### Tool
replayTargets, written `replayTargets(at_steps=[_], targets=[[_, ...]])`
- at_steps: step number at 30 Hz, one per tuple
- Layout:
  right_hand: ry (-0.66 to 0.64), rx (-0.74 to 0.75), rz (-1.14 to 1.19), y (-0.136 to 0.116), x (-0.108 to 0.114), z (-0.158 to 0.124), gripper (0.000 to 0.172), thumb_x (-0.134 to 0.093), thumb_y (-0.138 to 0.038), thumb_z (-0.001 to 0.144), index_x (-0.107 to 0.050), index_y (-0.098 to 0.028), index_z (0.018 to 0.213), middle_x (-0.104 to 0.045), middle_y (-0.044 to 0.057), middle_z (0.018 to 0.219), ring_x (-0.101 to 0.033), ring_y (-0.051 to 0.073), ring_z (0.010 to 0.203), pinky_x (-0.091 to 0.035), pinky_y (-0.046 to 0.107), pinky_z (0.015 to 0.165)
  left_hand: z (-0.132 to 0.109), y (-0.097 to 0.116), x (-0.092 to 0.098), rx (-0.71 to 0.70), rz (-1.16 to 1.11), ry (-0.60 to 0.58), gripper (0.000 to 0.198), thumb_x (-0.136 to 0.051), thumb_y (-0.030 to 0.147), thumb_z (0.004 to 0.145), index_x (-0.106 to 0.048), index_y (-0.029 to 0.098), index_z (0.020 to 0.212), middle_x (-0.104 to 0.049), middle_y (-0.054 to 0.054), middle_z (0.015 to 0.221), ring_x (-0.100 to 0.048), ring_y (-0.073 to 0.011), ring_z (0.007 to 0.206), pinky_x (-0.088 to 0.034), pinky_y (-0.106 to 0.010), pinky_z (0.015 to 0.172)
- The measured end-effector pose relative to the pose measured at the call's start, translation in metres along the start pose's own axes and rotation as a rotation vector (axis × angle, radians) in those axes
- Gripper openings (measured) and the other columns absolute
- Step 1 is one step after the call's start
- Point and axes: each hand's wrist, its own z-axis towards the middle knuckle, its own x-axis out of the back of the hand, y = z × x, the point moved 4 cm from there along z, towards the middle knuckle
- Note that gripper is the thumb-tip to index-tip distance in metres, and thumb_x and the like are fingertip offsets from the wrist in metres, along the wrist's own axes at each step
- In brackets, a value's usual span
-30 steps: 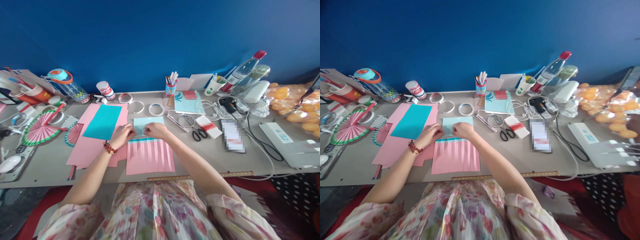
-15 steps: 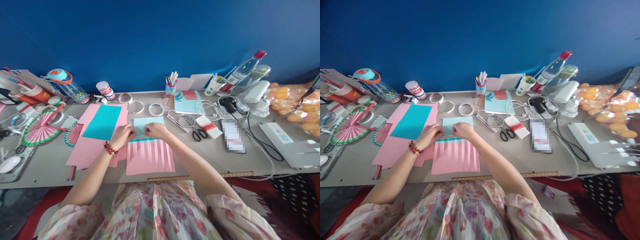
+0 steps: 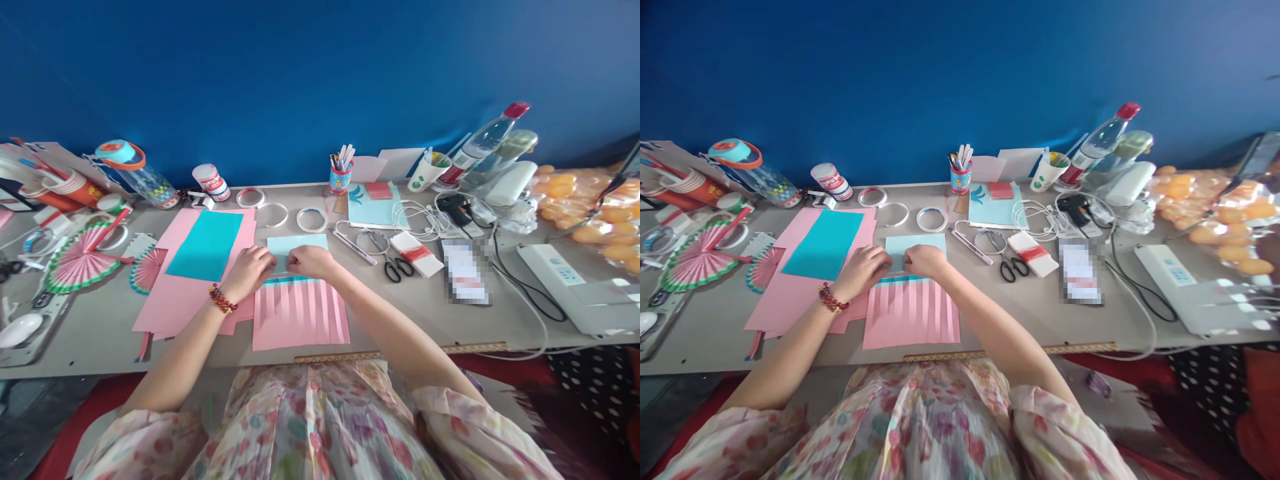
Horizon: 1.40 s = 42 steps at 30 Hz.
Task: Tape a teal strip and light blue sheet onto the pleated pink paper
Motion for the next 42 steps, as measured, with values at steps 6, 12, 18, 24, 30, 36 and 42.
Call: replayTargets(at_steps=[6, 12, 18, 24, 30, 36, 42], targets=[[0.010, 0.039, 0.006, 0.002, 0.008, -0.005, 0.016, -0.060, -0.030, 0.080, -0.072, -0.023, 0.088, -0.073, 0.002, 0.094, -0.063, 0.017, 0.084, -0.031, 0.022, 0.056, 0.003, 0.018, -0.008, -0.185, -0.006, -0.075, 0.023, -0.040, 0.007, 0.093, -0.062, 0.016, 0.093, -0.062, -0.007, 0.093, -0.053, -0.0205, 0.084, -0.043, -0.033, 0.077], [0.048, 0.032, 0.038, 0.024, 0.009, -0.019, 0.018, -0.060, -0.036, 0.085, -0.070, -0.021, 0.086, -0.072, 0.002, 0.092, -0.061, 0.015, 0.081, -0.030, 0.022, 0.058, 0.005, 0.020, -0.006, -0.162, -0.067, -0.054, 0.017, -0.045, 0.010, 0.092, -0.060, 0.016, 0.089, -0.060, -0.006, 0.088, -0.054, -0.0199, 0.083, -0.045, -0.032, 0.076], [0.087, 0.081, 0.094, 0.033, 0.004, -0.023, 0.017, -0.059, -0.035, 0.088, -0.068, -0.020, 0.085, -0.069, 0.001, 0.085, -0.057, 0.013, 0.075, -0.030, 0.021, 0.059, 0.006, 0.020, -0.010, -0.138, -0.030, -0.032, 0.020, -0.043, 0.020, 0.098, -0.061, 0.017, 0.108, -0.061, -0.006, 0.090, -0.056, -0.0203, 0.087, -0.046, -0.032, 0.077], [0.098, 0.112, 0.105, 0.031, 0.005, -0.023, 0.012, -0.062, -0.027, 0.085, -0.066, -0.017, 0.079, -0.066, 0.001, 0.081, -0.054, 0.012, 0.072, -0.029, 0.021, 0.060, 0.004, 0.018, -0.016, -0.159, 0.058, -0.043, 0.026, -0.040, 0.021, 0.100, -0.062, 0.018, 0.114, -0.060, -0.006, 0.088, -0.054, -0.0198, 0.085, -0.044, -0.031, 0.076], [0.092, 0.125, 0.087, 0.026, 0.007, -0.026, 0.011, -0.062, -0.025, 0.085, -0.065, -0.017, 0.078, -0.066, 0.003, 0.084, -0.053, 0.013, 0.075, -0.029, 0.022, 0.062, 0.003, 0.018, -0.014, -0.153, 0.040, -0.011, 0.029, -0.038, 0.022, 0.101, -0.064, 0.020, 0.113, -0.059, -0.006, 0.088, -0.053, -0.0191, 0.083, -0.043, -0.029, 0.074], [0.078, 0.118, 0.052, 0.024, 0.008, -0.026, 0.010, -0.061, -0.024, 0.086, -0.066, -0.017, 0.080, -0.066, 0.004, 0.087, -0.056, 0.015, 0.080, -0.031, 0.022, 0.065, 0.001, 0.018, -0.015, -0.146, 0.072, 0.005, 0.031, -0.037, 0.027, 0.102, -0.066, 0.022, 0.111, -0.060, -0.005, 0.088, -0.053, -0.0187, 0.082, -0.041, -0.029, 0.072], [0.071, 0.105, 0.019, 0.023, 0.008, -0.027, 0.011, -0.059, -0.025, 0.088, -0.066, -0.018, 0.083, -0.067, 0.004, 0.091, -0.057, 0.015, 0.081, -0.032, 0.021, 0.065, 0.000, 0.019, -0.014, -0.147, 0.090, 0.017, 0.034, -0.034, 0.027, 0.103, -0.066, 0.023, 0.113, -0.061, -0.005, 0.090, -0.053, -0.0186, 0.083, -0.042, -0.029, 0.073]])
